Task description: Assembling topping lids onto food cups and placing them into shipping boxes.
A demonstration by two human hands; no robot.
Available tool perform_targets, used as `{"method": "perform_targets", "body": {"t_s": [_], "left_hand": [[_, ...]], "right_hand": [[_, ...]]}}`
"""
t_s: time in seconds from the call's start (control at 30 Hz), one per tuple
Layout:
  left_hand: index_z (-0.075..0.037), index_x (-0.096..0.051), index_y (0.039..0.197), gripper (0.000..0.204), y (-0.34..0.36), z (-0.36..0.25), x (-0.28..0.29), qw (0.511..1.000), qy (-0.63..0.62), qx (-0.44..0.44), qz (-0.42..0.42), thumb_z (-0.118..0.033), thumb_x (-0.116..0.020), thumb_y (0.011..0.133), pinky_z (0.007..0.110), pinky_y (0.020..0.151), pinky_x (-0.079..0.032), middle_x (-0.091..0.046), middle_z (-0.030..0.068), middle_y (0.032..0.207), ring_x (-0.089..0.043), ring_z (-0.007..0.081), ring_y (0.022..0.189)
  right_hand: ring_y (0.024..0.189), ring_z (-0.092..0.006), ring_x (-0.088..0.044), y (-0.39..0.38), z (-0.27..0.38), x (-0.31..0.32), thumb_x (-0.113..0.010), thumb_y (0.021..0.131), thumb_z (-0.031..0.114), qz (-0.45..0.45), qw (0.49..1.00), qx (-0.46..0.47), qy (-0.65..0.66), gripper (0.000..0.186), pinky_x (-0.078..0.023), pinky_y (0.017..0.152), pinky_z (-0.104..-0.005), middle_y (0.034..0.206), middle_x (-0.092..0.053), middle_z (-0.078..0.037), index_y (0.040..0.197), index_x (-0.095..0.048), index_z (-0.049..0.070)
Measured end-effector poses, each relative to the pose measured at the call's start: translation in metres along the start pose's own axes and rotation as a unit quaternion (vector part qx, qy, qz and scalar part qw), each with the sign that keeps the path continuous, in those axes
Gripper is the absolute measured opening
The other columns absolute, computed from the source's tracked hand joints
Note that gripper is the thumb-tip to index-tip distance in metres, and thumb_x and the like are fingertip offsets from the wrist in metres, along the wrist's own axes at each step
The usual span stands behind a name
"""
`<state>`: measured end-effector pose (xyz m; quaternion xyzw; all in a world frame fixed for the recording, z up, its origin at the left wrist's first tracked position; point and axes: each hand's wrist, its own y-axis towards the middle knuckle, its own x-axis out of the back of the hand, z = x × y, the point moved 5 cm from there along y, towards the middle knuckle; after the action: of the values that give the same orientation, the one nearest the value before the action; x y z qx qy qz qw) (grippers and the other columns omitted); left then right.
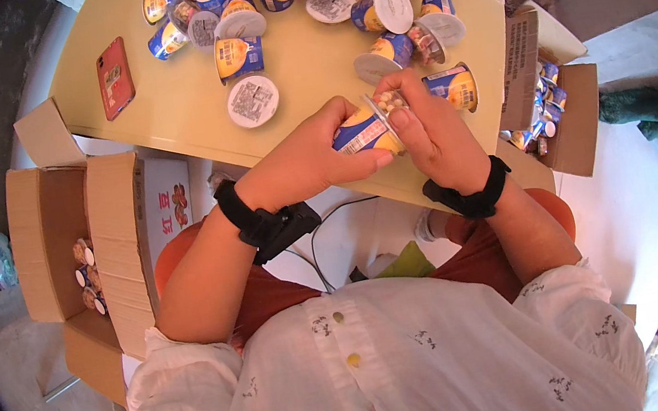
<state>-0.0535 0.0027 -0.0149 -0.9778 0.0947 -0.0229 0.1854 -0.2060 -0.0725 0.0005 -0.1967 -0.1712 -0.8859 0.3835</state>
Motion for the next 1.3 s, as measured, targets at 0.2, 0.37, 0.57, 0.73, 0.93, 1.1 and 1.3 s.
{"method": "perform_targets", "body": {"t_s": [0.2, 0.37, 0.57, 0.73, 0.93, 1.1, 1.3], "left_hand": [[-0.002, -0.048, 0.117, 0.059, 0.0, -0.008, 0.003, 0.985, 0.146, -0.077, -0.057, -0.031, -0.084, 0.08, 0.032, 0.079, -0.05, -0.06, 0.0108, 0.1, -0.059, 0.0168, 0.092], [-0.002, -0.046, 0.115, 0.059, 0.0, -0.009, 0.001, 0.956, 0.238, -0.129, -0.115, -0.025, -0.085, 0.077, 0.036, 0.081, -0.051, -0.061, 0.0187, 0.1, -0.064, 0.0285, 0.093], [-0.002, -0.046, 0.12, 0.06, 0.001, -0.007, 0.003, 0.95, 0.225, -0.17, -0.137, -0.022, -0.084, 0.079, 0.037, 0.085, -0.051, -0.062, 0.0173, 0.109, -0.064, 0.0305, 0.096], [-0.007, -0.047, 0.13, 0.058, 0.008, -0.002, 0.01, 0.992, -0.098, -0.06, -0.057, -0.036, -0.078, 0.09, 0.029, 0.078, -0.05, -0.061, 0.0031, 0.11, -0.06, 0.0142, 0.093], [-0.01, -0.049, 0.126, 0.055, 0.006, 0.01, 0.005, 0.99, -0.14, -0.009, 0.013, -0.042, -0.076, 0.091, 0.019, 0.065, -0.041, -0.06, -0.0001, 0.094, -0.056, 0.0066, 0.083], [-0.009, -0.049, 0.125, 0.054, 0.005, 0.0, 0.007, 0.995, -0.058, -0.068, -0.041, -0.037, -0.079, 0.09, 0.021, 0.072, -0.046, -0.057, 0.0011, 0.1, -0.057, 0.0086, 0.087], [-0.006, -0.047, 0.127, 0.061, -0.002, -0.019, 0.004, 0.968, 0.122, -0.184, -0.123, -0.026, -0.085, 0.083, 0.03, 0.089, -0.049, -0.055, 0.006, 0.112, -0.056, 0.0149, 0.101]], "right_hand": [[0.08, -0.0462, -0.065, 0.003, -0.001, -0.005, -0.051, 0.102, 0.028, -0.008, 1.0, 0.02, 0.006, 0.03, -0.049, 0.066, -0.0495, 0.086, -0.066, -0.024, 0.123, -0.045, 0.007], [0.08, -0.0473, -0.065, 0.004, -0.004, -0.008, -0.049, 0.103, 0.027, -0.012, 1.0, 0.007, 0.003, 0.029, -0.05, 0.066, -0.0493, 0.086, -0.065, -0.025, 0.123, -0.045, 0.006], [0.08, -0.0462, -0.066, 0.009, -0.001, -0.004, -0.052, 0.102, 0.031, -0.033, 0.999, 0.002, -0.01, 0.033, -0.05, 0.065, -0.0479, 0.084, -0.066, -0.024, 0.122, -0.046, 0.006], [0.078, -0.0437, -0.068, 0.01, 0.003, 0.007, -0.06, 0.098, 0.036, -0.083, 0.997, 0.006, 0.005, 0.038, -0.051, 0.065, -0.0476, 0.084, -0.067, -0.022, 0.119, -0.049, 0.006], [0.076, -0.0457, -0.066, 0.002, 0.003, 0.002, -0.057, 0.099, 0.033, -0.088, 0.994, -0.007, -0.061, 0.037, -0.05, 0.065, -0.0507, 0.083, -0.066, -0.023, 0.123, -0.047, 0.007], [0.078, -0.0475, -0.065, 0.004, -0.001, -0.003, -0.05, 0.101, 0.033, -0.088, 0.995, 0.004, -0.036, 0.035, -0.05, 0.066, -0.0525, 0.086, -0.065, -0.025, 0.124, -0.044, 0.007], [0.081, -0.0479, -0.064, 0.003, -0.004, -0.005, -0.043, 0.105, 0.033, -0.112, 0.993, 0.026, 0.016, 0.033, -0.049, 0.069, -0.0497, 0.09, -0.063, -0.026, 0.124, -0.043, 0.006]]}}
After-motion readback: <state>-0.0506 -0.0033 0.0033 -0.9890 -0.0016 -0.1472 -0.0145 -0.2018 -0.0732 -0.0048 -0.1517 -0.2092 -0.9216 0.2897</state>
